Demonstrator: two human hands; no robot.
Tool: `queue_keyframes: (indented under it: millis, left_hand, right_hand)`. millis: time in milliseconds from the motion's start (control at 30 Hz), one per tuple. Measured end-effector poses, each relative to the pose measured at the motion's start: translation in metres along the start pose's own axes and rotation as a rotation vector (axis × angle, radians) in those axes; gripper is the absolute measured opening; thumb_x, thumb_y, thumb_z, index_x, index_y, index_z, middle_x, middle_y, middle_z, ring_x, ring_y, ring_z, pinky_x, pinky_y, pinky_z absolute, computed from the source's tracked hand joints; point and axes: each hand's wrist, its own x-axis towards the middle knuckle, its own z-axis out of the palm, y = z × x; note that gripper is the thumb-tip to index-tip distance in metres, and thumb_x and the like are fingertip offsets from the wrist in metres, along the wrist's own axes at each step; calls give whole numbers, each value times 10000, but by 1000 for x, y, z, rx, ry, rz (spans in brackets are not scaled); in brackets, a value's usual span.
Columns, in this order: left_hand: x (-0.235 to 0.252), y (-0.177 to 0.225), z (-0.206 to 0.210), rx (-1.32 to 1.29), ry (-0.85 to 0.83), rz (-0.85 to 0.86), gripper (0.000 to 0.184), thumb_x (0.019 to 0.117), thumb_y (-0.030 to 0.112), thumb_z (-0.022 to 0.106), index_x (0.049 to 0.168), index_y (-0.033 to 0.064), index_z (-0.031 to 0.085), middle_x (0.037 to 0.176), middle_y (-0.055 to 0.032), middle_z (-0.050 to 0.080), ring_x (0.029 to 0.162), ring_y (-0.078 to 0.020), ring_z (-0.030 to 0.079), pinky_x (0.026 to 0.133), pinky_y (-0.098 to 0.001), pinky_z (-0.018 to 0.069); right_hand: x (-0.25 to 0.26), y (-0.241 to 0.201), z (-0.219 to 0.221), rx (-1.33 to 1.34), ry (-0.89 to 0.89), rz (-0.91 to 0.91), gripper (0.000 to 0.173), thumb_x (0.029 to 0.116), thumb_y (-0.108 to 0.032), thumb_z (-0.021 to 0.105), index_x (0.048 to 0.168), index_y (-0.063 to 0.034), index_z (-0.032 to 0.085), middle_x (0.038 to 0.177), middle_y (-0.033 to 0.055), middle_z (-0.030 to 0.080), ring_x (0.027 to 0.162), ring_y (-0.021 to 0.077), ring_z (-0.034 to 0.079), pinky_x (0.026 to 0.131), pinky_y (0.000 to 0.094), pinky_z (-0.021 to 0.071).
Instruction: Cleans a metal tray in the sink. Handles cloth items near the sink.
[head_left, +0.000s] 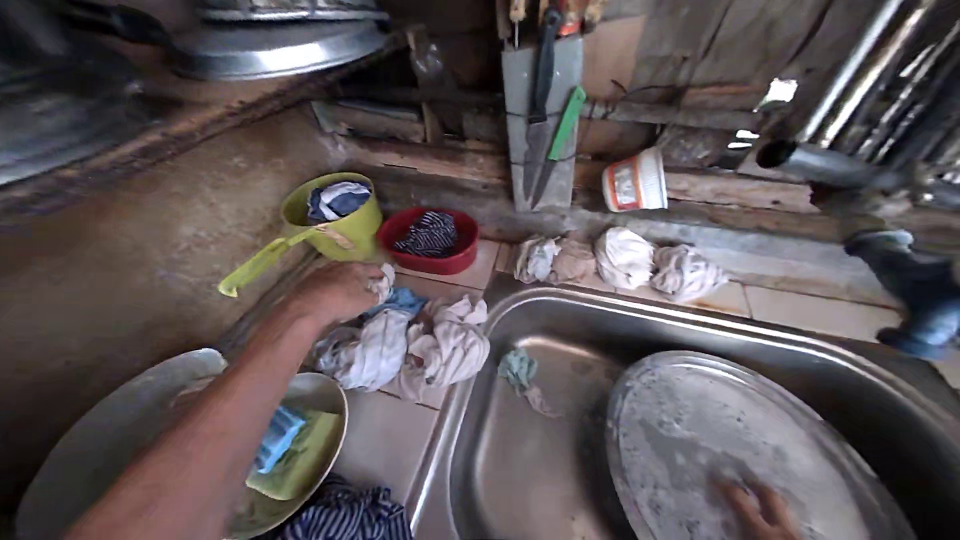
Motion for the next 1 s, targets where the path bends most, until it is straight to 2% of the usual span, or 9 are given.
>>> queue_keyframes:
  millis: [67,167,300,367,467,567,667,867,1000]
  left_hand:
    - [-3,14,-2,217,-139,27,433,1000,208,625,1431,194,601,1338,-168,651,1259,-407,592,1013,-657,454]
    - [-38,74,-5,274,41,117,363,969,137,654,1330,132,676,1291,-200,651,1262,-445,562,1005,-640,469]
    - [-58,172,90,-44,-97,434,348,924,129,687,1260,216,708,1286,-118,657,1174,-332,638,955,-557,540]
    - [-44,197,156,-12,-366,423,597,920,249,725,1486,293,541,1627,-151,358,1415,-431,431,1078,-626,438]
    - [-25,202,235,20,-387,303,643,918,290,727,1520,290,499,1715,-168,124,1522,-524,167,1134,-709,317]
    - [-35,207,264,26,-319,295,398,985,147,618,1378,91,626,1578,-223,403,1458,-466,357,1178,-586,347]
    - [-43,212,246,-148,-413,244,329,987,245,640,1251,54,690,1324,-181,648,1256,-349,608,1062,-543,484]
    - [-107,268,192,-566,-101,459,392,931,482,697,1139,155,759,1124,-67,726,1074,-203,684,963,-437,549]
    - [-128,328,223,-427,-237,702,334,941,352,717,1201,142,740,1271,-138,650,1152,-279,643,1007,-441,528]
  right_hand:
    - [-1,-1,-3,5,-14,-2,524,931,-8,576,1450,-60,526,1506,373,371,1171,564,586,894,670,535]
    - [-1,-7,-8,35,-35,30,563,895,25,602,1443,-95,555,1529,357,365,1167,566,592,890,685,531]
    - [1,-2,-6,14,-93,24,497,939,6,539,1419,-104,604,1452,323,497,1121,553,624,877,709,519]
    - [2,1,-6,25,-155,-29,433,990,-31,500,1399,-100,623,1389,307,563,1143,528,627,913,706,506]
    - [-2,-17,-32,-140,-322,-45,335,1038,-266,543,1312,-147,693,1348,225,632,1297,492,534,1004,750,385]
    - [-7,-31,-40,-198,-66,-106,363,900,-519,695,1084,-224,797,1385,212,606,1351,558,424,1022,812,281]
    - [-1,-22,-23,-70,-56,-80,589,873,-548,712,1373,-245,643,1590,251,378,1454,580,274,1073,784,283]
    - [18,-7,-31,422,-385,-111,467,1026,-437,576,1401,-160,608,1285,142,676,1172,303,657,1030,553,506]
    - [28,4,-32,466,-296,104,470,1063,-284,527,1476,-62,489,1244,205,672,1148,343,659,1037,538,496]
